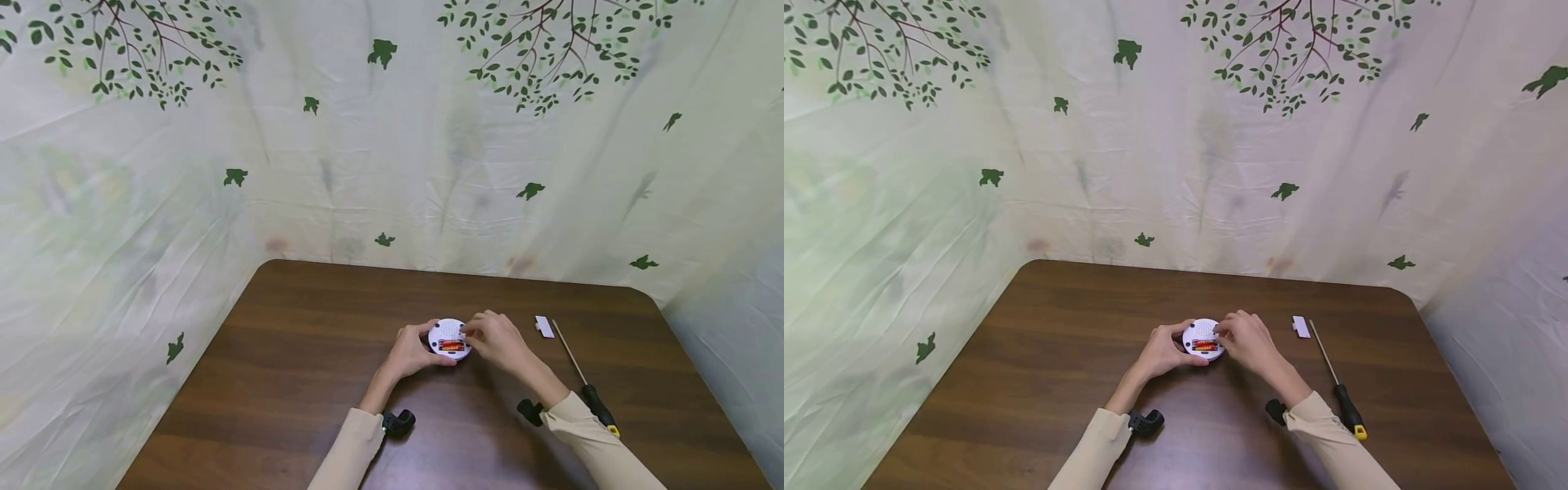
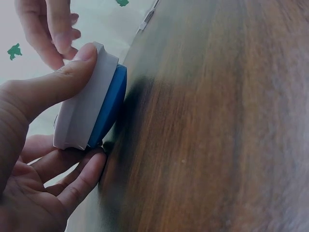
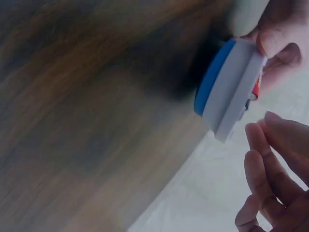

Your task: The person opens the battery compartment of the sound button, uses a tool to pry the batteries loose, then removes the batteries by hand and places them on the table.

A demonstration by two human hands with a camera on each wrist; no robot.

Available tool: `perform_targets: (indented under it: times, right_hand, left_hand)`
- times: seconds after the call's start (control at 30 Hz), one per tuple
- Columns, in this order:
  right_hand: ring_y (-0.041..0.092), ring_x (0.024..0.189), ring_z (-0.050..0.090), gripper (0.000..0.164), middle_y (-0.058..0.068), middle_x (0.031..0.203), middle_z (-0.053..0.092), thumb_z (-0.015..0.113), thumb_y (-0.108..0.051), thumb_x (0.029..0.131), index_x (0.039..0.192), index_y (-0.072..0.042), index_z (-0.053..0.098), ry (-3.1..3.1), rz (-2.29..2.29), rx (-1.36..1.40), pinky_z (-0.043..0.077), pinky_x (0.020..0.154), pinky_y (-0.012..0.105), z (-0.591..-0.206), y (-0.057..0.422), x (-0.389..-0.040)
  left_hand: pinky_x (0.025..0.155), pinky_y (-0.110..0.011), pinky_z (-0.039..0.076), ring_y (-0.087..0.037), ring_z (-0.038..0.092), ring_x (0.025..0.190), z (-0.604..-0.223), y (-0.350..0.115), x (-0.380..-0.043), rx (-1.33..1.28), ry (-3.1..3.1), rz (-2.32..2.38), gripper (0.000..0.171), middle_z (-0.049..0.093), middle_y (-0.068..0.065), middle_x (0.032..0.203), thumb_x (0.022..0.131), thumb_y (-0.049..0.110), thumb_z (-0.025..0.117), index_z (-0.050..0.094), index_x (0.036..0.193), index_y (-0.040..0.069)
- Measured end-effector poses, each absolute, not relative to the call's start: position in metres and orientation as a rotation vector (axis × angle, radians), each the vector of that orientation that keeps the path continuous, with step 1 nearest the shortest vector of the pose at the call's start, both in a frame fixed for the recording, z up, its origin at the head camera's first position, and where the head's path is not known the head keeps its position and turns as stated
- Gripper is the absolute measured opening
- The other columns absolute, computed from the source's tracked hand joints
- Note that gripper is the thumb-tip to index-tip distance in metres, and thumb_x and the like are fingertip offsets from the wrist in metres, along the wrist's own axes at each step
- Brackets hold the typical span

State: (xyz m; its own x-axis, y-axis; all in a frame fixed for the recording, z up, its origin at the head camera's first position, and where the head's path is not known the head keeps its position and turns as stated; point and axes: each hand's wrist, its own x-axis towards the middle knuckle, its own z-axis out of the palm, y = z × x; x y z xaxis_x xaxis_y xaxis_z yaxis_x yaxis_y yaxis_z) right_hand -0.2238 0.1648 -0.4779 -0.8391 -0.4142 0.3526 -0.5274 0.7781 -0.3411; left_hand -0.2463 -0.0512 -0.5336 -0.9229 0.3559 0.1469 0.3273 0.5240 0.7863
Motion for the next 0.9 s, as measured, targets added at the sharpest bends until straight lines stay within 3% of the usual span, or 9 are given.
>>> perform_targets:
  times: [0.47, 0.9]
  right_hand:
    - [0.019, 0.078, 0.060, 0.008, 0.005, 0.083, 0.068, 0.080, 0.000, 0.082, 0.084, -0.006, 0.075, -2.855, 0.536, 0.765, 0.051, 0.073, 0.038, -0.478, 0.154, -0.231]
    - [0.021, 0.077, 0.059, 0.012, 0.002, 0.081, 0.062, 0.080, -0.005, 0.086, 0.083, -0.009, 0.069, -2.837, 0.348, 0.856, 0.041, 0.066, 0.032, -0.477, 0.153, -0.230]
  left_hand:
    - [0.088, -0.026, 0.052, -0.013, 0.068, 0.101, -0.533, -0.051, -0.246, 0.662, 2.706, 1.418, 0.082, 0.076, -0.007, 0.122, 0.067, 0.037, 0.099, 0.067, 0.138, 0.010]
    - [0.091, -0.027, 0.054, -0.013, 0.068, 0.104, -0.532, -0.051, -0.246, 0.664, 2.707, 1.397, 0.085, 0.075, -0.009, 0.126, 0.067, 0.037, 0.099, 0.065, 0.140, 0.008]
